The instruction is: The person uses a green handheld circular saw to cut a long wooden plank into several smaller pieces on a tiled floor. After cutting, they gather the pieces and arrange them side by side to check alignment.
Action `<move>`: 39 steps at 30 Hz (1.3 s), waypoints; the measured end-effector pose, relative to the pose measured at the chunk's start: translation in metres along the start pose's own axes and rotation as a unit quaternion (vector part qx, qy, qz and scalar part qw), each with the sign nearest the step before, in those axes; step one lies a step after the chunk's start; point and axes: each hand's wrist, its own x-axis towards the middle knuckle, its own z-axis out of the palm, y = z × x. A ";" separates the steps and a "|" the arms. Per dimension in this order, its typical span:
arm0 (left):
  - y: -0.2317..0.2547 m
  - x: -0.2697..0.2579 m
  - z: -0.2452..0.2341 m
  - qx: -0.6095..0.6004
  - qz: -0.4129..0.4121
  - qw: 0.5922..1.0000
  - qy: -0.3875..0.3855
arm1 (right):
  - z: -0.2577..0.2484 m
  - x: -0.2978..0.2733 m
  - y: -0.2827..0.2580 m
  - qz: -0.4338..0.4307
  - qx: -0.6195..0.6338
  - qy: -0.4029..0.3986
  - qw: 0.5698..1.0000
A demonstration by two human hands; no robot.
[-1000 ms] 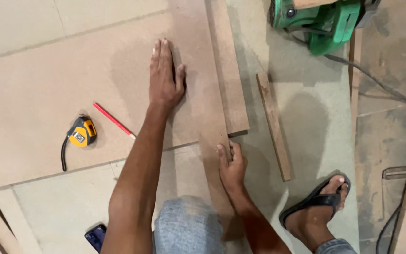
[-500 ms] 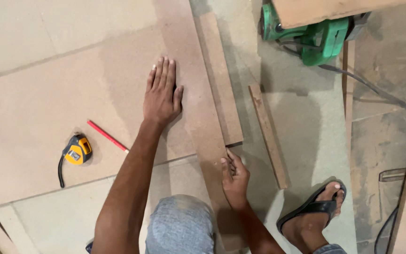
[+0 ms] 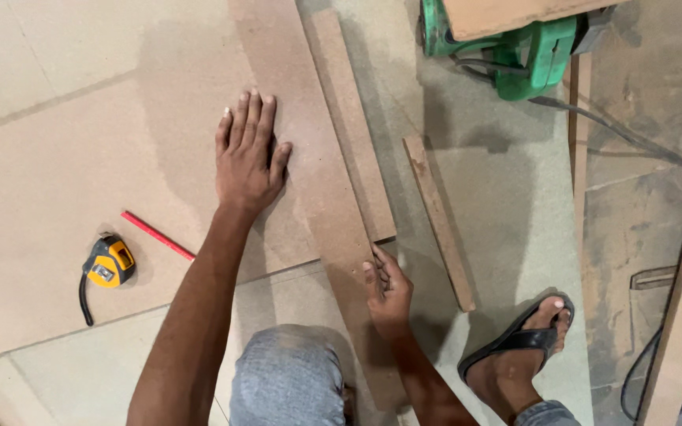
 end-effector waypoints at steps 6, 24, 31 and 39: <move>-0.006 0.000 0.007 0.009 -0.007 1.000 -0.013 | -0.002 -0.002 -0.012 0.041 -0.012 -0.011 0.999; -0.006 -0.002 0.008 0.027 -0.017 0.999 -0.033 | -0.004 -0.001 -0.003 0.012 -0.029 -0.004 0.999; -0.005 -0.001 0.008 0.022 -0.018 0.999 -0.032 | -0.003 0.000 -0.009 -0.026 -0.038 -0.005 0.999; -0.003 -0.001 0.004 0.021 -0.025 0.999 -0.039 | -0.001 0.002 -0.009 -0.003 -0.036 0.003 0.999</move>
